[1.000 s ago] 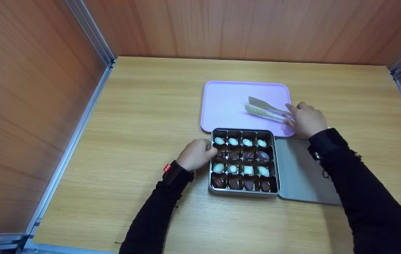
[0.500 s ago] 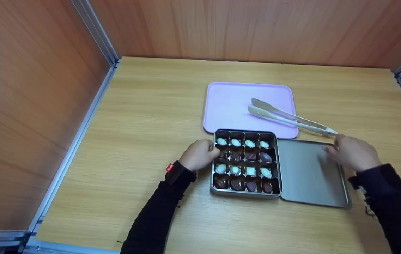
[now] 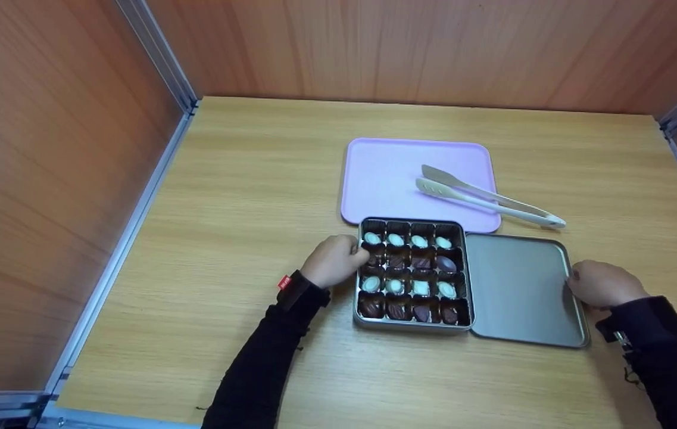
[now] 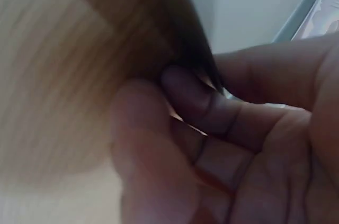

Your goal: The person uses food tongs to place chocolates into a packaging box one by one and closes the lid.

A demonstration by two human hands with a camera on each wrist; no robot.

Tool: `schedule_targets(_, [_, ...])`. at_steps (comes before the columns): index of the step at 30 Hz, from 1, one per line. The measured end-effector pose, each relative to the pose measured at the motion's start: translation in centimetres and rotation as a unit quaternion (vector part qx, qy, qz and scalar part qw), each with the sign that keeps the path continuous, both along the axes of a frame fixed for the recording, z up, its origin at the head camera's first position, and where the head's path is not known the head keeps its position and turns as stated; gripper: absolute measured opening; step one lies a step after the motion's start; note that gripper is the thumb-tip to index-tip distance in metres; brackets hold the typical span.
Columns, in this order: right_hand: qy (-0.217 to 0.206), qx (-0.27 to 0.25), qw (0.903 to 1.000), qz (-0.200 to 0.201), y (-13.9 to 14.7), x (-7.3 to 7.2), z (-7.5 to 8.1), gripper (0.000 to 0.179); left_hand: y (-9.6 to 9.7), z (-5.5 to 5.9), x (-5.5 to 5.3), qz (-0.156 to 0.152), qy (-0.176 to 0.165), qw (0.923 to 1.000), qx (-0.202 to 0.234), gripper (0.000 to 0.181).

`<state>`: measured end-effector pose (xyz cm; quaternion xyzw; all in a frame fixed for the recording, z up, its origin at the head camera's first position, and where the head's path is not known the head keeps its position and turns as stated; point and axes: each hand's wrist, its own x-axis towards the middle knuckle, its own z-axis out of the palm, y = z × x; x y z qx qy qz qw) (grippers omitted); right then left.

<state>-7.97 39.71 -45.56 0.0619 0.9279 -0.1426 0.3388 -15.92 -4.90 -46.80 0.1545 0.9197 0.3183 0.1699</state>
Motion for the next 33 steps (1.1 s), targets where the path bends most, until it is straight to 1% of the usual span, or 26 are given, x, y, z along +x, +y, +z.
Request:
schedule_targets(2, [0.015, -0.007, 0.9998, -0.01, 0.0, 0.1, 0.0, 0.022, 0.0, 0.1, 0.0, 0.001, -0.001, 1.0, 0.001, 0.031])
schedule_targets(4, [0.04, -0.016, 0.9988, -0.023, 0.1, 0.3, -0.1, 0.021, 0.0, 0.1, 0.1, 0.0, -0.002, 1.0, 0.001, 0.031])
schedule_targets(6, [0.079, -0.019, 0.9961, -0.033, 0.1, 0.6, -0.1, 0.021, 0.0, 0.1, 0.1, -0.001, -0.004, 1.0, 0.001, 0.031])
schedule_targets(7, [0.106, -0.02, 0.9935, -0.036, 0.1, 0.8, -0.1, 0.022, 0.1, 0.2, 0.1, -0.001, -0.003, 1.0, 0.001, 0.031])
schedule_targets(9, [0.167, -0.018, 0.9851, -0.037, 0.0, 1.2, -0.1, 0.024, 0.1, 0.2, 0.1, -0.003, -0.001, 1.0, -0.001, 0.031])
schedule_targets(11, [0.227, -0.017, 0.973, -0.037, -0.1, 1.6, 0.1, 0.026, 0.0, 0.2, 0.1, -0.005, 0.002, 1.0, -0.001, 0.031])
schedule_targets(12, [0.25, -0.019, 0.9673, -0.039, -0.1, 1.9, 0.2, 0.028, 0.0, 0.1, 0.0, -0.006, 0.005, 1.0, 0.0, 0.031])
schedule_targets(14, [0.278, -0.028, 0.9588, -0.049, -0.1, 2.2, 0.5, 0.031, 0.0, 0.1, 0.0, -0.007, 0.009, 0.9999, 0.001, 0.031])
schedule_targets(16, [0.291, -0.034, 0.9542, -0.063, 0.0, 2.5, 1.0, 0.034, -0.1, 0.1, 0.0, -0.008, 0.01, 0.9999, 0.005, 0.03])
schedule_targets(18, [0.292, -0.036, 0.9521, -0.081, 0.1, 2.6, 1.6, 0.036, -0.1, 0.0, 0.0, -0.008, 0.008, 0.9999, 0.009, 0.031])
schedule_targets(22, [0.289, -0.043, 0.9493, -0.115, 0.0, 2.4, 3.2, 0.04, -0.1, 0.0, 0.0, -0.003, 0.003, 0.9999, 0.011, 0.031])
schedule_targets(25, [0.297, -0.054, 0.9441, -0.132, -0.7, 2.1, 4.3, 0.039, 0.0, 0.0, -0.1, -0.006, 0.004, 0.9999, 0.01, 0.031])
schedule_targets(29, [0.325, -0.084, 0.9313, -0.141, -2.7, 1.3, 5.5, 0.036, 0.0, 0.1, 0.0, -0.013, 0.01, 0.9998, 0.006, 0.031])
schedule_targets(31, [0.345, -0.109, 0.9223, -0.137, -4.1, 0.7, 5.7, 0.034, 0.0, 0.4, 0.0, -0.012, 0.015, 0.9998, 0.009, 0.031])
schedule_targets(33, [0.365, -0.14, 0.9113, -0.13, -5.7, 0.0, 5.7, 0.033, -0.1, 0.8, 0.1, -0.003, 0.021, 0.9995, 0.024, 0.031])
